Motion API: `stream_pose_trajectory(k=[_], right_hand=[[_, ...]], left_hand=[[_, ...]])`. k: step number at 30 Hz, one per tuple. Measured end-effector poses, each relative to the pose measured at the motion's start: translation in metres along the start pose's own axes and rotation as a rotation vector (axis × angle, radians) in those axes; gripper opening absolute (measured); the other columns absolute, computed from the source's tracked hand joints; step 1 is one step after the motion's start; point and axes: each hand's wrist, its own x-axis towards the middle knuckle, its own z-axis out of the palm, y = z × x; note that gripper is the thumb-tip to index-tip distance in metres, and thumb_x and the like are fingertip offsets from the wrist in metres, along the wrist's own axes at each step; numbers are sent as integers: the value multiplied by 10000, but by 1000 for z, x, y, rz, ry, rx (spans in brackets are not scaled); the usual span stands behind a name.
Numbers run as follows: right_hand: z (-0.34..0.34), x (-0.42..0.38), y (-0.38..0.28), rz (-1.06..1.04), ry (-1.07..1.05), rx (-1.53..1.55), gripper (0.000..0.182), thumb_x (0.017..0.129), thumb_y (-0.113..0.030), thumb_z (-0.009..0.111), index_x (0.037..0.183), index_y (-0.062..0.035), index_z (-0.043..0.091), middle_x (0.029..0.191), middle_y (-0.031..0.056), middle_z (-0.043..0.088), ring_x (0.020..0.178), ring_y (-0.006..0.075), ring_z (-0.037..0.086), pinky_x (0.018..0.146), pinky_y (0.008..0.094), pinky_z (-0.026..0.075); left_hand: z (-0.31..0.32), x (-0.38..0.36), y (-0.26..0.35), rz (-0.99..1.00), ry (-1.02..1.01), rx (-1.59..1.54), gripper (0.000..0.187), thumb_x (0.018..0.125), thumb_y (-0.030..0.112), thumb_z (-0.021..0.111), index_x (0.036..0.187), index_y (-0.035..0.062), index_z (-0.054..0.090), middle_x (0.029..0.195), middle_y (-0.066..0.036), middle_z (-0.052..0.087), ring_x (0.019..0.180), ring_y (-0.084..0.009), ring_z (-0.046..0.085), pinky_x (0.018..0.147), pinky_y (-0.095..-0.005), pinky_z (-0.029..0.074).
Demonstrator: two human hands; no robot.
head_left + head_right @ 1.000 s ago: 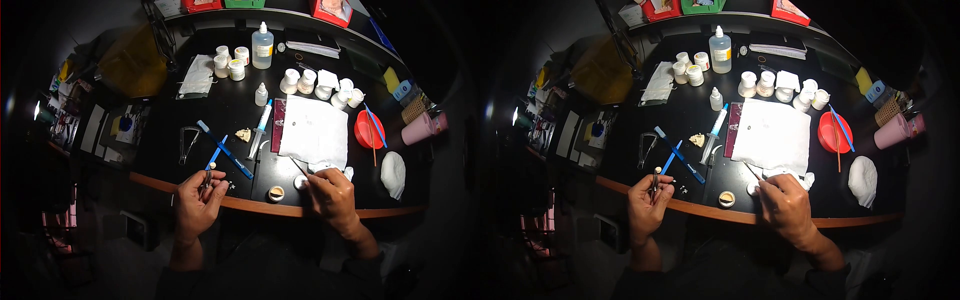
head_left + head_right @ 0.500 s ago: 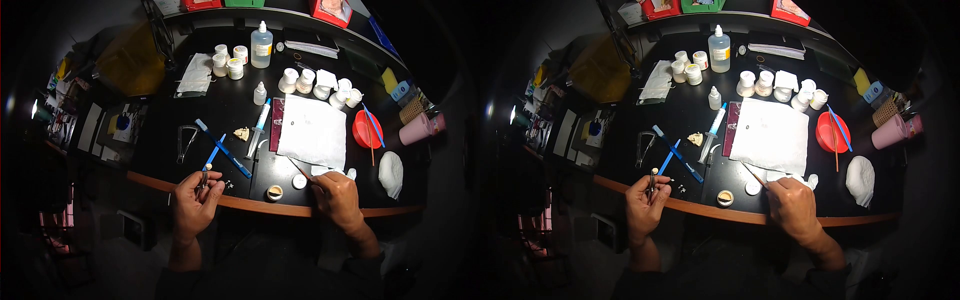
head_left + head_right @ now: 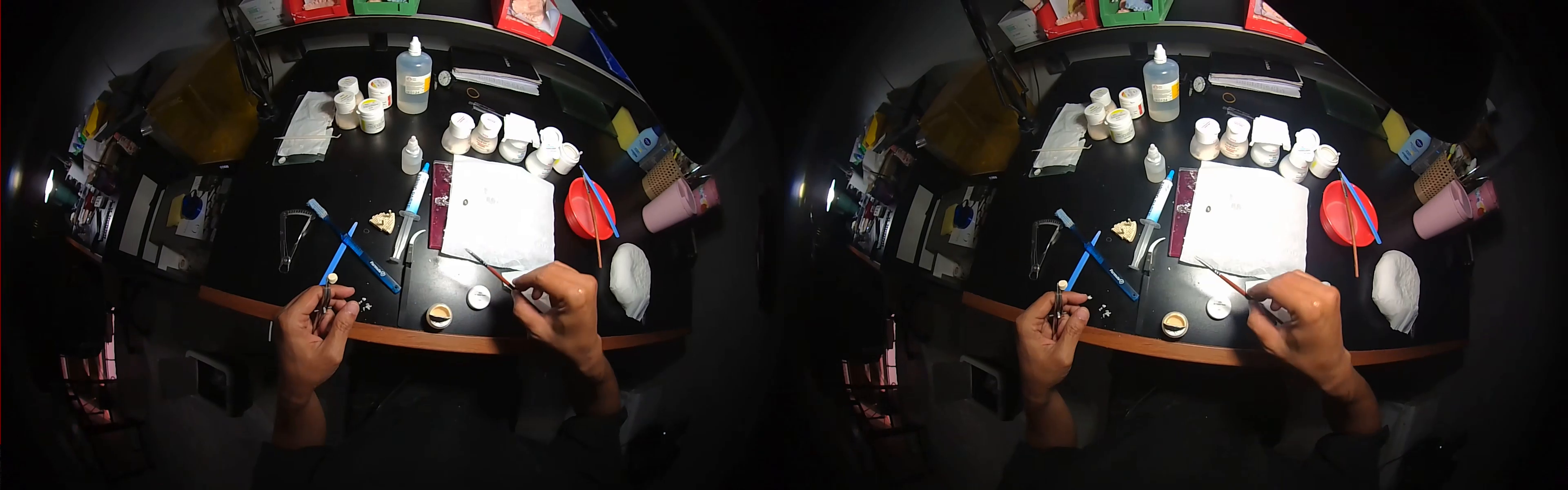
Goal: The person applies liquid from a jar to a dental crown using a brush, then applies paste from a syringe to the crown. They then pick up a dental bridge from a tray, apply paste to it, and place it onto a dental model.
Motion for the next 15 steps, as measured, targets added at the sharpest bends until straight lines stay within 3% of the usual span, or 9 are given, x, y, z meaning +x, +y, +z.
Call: stream_pose_trajectory(k=[2,6,7,13,15], right_hand=[[-9,19,5,64,-36,52,118,750,-32,784,866,-23,765,752,99,721,629,206,680,585,309,531],[7,61,23,79,-137,29,115,785,-81,748,872,-8,771,731,136,719,618,233,696,604,346,551],[12,69,21,131,-184,-10,89,776,-28,758,852,19,764,728,111,734,644,156,707,603,290,545],[40,91,28,156,-160,-107,107,770,-70,759,833,17,759,665,127,723,592,211,716,616,330,564],[37,103,31,275,-213,-104,129,766,-96,755,852,0,768,713,167,735,665,288,740,677,396,583]], left_hand=[[0,0,0,-1,0,3,156,995,13,722,1136,-51,708,864,38,636,655,52,404,584,-149,311],[3,-2,4,-12,-7,-24,155,995,16,722,1133,-52,707,861,34,641,648,52,409,583,-149,315],[4,-3,6,-14,-5,-37,154,996,17,723,1133,-52,707,860,33,643,646,52,410,582,-149,316],[-2,-7,-4,-25,34,-57,171,966,47,768,1103,-49,731,868,6,651,627,29,413,546,-167,321],[-5,-6,-5,-21,39,-42,167,965,48,768,1098,-47,734,864,8,649,625,27,406,547,-171,318]])
